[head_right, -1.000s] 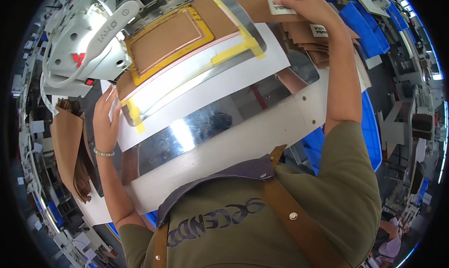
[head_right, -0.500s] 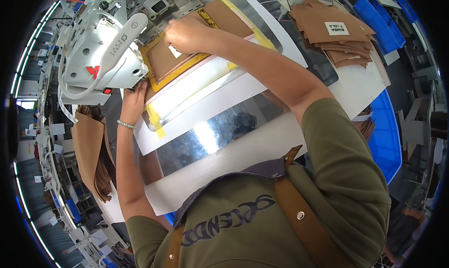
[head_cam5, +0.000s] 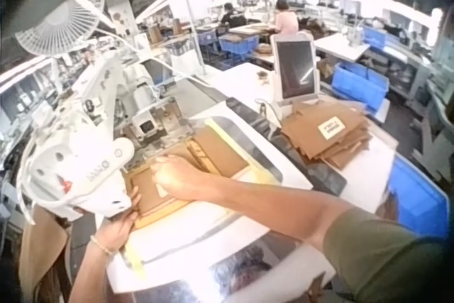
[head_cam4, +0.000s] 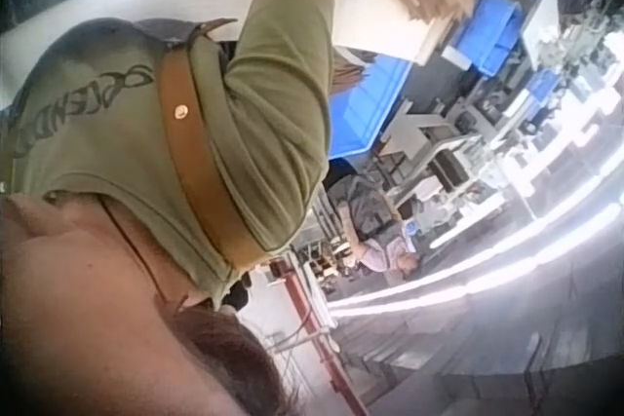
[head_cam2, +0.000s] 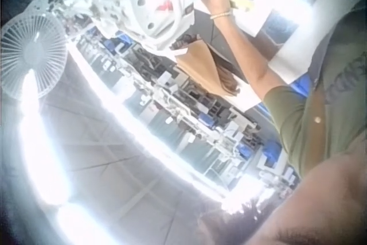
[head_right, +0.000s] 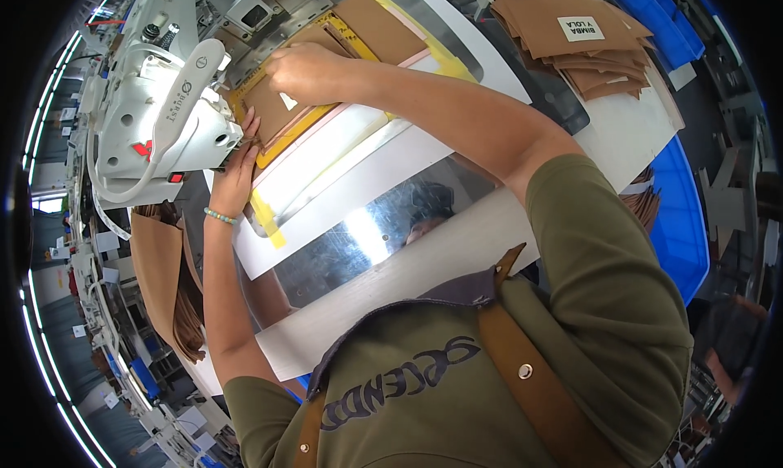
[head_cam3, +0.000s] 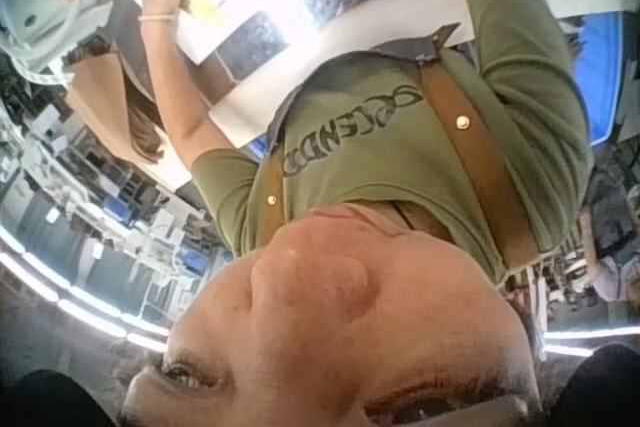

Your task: Using an industrial sewing machine to stitch brand labels onto leather bag components.

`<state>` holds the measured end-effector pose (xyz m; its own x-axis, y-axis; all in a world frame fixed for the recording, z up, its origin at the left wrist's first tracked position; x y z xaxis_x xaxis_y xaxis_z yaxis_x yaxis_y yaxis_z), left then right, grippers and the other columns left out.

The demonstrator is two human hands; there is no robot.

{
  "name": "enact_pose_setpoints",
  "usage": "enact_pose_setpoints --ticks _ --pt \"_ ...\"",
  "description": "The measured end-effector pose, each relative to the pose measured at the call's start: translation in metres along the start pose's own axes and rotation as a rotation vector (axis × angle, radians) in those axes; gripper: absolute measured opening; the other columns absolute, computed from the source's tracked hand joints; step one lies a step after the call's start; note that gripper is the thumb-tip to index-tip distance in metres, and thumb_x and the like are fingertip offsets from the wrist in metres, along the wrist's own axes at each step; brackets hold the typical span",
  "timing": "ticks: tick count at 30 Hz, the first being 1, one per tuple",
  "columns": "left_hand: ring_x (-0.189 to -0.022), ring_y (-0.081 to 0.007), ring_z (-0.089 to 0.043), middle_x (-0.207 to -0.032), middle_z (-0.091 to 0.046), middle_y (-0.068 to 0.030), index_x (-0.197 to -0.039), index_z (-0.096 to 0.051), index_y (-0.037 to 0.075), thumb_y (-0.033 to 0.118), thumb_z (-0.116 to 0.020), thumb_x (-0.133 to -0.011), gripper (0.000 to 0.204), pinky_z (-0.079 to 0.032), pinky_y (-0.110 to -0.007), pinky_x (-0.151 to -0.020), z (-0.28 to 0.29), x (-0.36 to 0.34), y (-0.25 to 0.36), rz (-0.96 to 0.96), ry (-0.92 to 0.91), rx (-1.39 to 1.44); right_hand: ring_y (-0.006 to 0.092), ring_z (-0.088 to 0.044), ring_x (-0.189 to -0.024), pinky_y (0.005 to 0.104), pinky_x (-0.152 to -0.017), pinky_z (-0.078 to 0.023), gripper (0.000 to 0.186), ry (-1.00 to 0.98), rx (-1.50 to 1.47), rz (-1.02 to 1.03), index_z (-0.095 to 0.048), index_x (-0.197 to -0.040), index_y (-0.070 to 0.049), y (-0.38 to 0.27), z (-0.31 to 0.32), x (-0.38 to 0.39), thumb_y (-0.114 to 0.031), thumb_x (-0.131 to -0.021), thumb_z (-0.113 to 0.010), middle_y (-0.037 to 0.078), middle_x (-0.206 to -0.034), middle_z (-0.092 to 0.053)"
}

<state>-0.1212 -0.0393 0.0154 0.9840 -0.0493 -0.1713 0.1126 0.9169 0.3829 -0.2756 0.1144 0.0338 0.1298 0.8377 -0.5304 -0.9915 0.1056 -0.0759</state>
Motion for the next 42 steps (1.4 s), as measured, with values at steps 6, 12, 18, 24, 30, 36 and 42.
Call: enact_pose_setpoints --ticks 6,12,18,24,30,36,42 --pt "-0.15 -0.0303 -0.049 -0.16 -0.057 -0.0047 -0.148 -0.063 0.009 0.017 -0.055 -0.111 0.039 -0.034 -0.042 -0.127 0.001 -0.002 -0.008 -0.015 0.013 0.074 0.0253 -0.063 -0.122 0.0428 -0.104 -0.05 0.024 0.006 -0.303 0.05 -0.083 -0.112 -0.014 -0.015 -0.001 0.004 -0.011 -0.093 -0.068 0.004 -0.119 -0.072" --pt "-0.141 -0.0251 -0.057 -0.15 -0.066 -0.0062 -0.14 -0.07 0.007 0.017 -0.058 -0.11 0.034 -0.037 -0.039 -0.124 0.006 -0.003 -0.049 0.076 0.089 0.354 0.0241 -0.059 -0.131 0.045 -0.11 -0.043 0.037 -0.242 -0.368 0.13 -0.082 -0.122 -0.024 -0.032 -0.016 0.005 -0.007 -0.095 -0.063 0.004 -0.139 -0.069" --pt "-0.143 -0.0261 -0.055 -0.151 -0.065 -0.006 -0.139 -0.07 0.008 0.018 -0.058 -0.11 0.033 -0.037 -0.04 -0.125 0.008 -0.037 -0.047 -0.052 0.156 0.205 0.0249 -0.059 -0.132 0.0447 -0.111 -0.043 0.042 -0.177 -0.383 0.197 -0.084 -0.122 -0.028 -0.032 -0.018 0.011 -0.006 -0.093 -0.064 0.004 -0.138 -0.07" --pt "-0.149 -0.0287 -0.049 -0.155 -0.061 -0.0068 -0.14 -0.068 0.009 0.024 -0.054 -0.112 0.035 -0.031 -0.043 -0.129 -0.008 -0.037 -0.035 -0.134 0.153 -0.195 0.0246 -0.06 -0.13 0.0452 -0.113 -0.043 0.041 -0.163 -0.448 0.224 -0.084 -0.121 -0.026 -0.032 -0.018 0.009 -0.005 -0.092 -0.064 0.005 -0.136 -0.071" --pt "-0.148 -0.0251 -0.052 -0.155 -0.062 -0.0052 -0.141 -0.069 0.012 0.022 -0.058 -0.11 0.035 -0.034 -0.04 -0.128 -0.004 -0.035 -0.038 -0.087 0.156 -0.218 0.0256 -0.061 -0.13 0.045 -0.114 -0.044 0.042 -0.202 -0.521 0.137 -0.083 -0.121 -0.023 -0.029 -0.02 0.007 -0.003 -0.09 -0.062 0.006 -0.135 -0.071" --pt "-0.146 -0.0251 -0.054 -0.155 -0.061 -0.0053 -0.148 -0.064 0.015 0.02 -0.057 -0.11 0.039 -0.038 -0.039 -0.126 -0.007 -0.034 -0.045 -0.098 0.149 -0.337 0.0265 -0.061 -0.131 0.0458 -0.114 -0.044 0.043 -0.197 -0.45 0.177 -0.082 -0.122 -0.022 -0.031 -0.018 0.007 -0.003 -0.09 -0.061 0.006 -0.137 -0.07" --pt "-0.147 -0.0278 -0.052 -0.157 -0.06 -0.0062 -0.15 -0.064 0.016 0.018 -0.057 -0.108 0.043 -0.038 -0.04 -0.125 -0.008 -0.033 -0.045 -0.122 0.129 -0.399 0.027 -0.06 -0.133 0.0457 -0.114 -0.045 0.047 -0.264 -0.389 0.129 -0.082 -0.124 -0.026 -0.032 -0.015 0.007 -0.004 -0.09 -0.06 0.006 -0.14 -0.069"
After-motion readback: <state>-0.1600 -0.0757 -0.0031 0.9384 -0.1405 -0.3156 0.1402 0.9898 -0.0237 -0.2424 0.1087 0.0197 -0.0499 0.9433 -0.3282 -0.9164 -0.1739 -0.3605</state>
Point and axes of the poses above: each hand's wrist, its own x-axis away from the middle knuckle, its own z-axis out of the back of the hand, y = z × x, the point moved 6 cm from there along -x, towards the middle knuckle
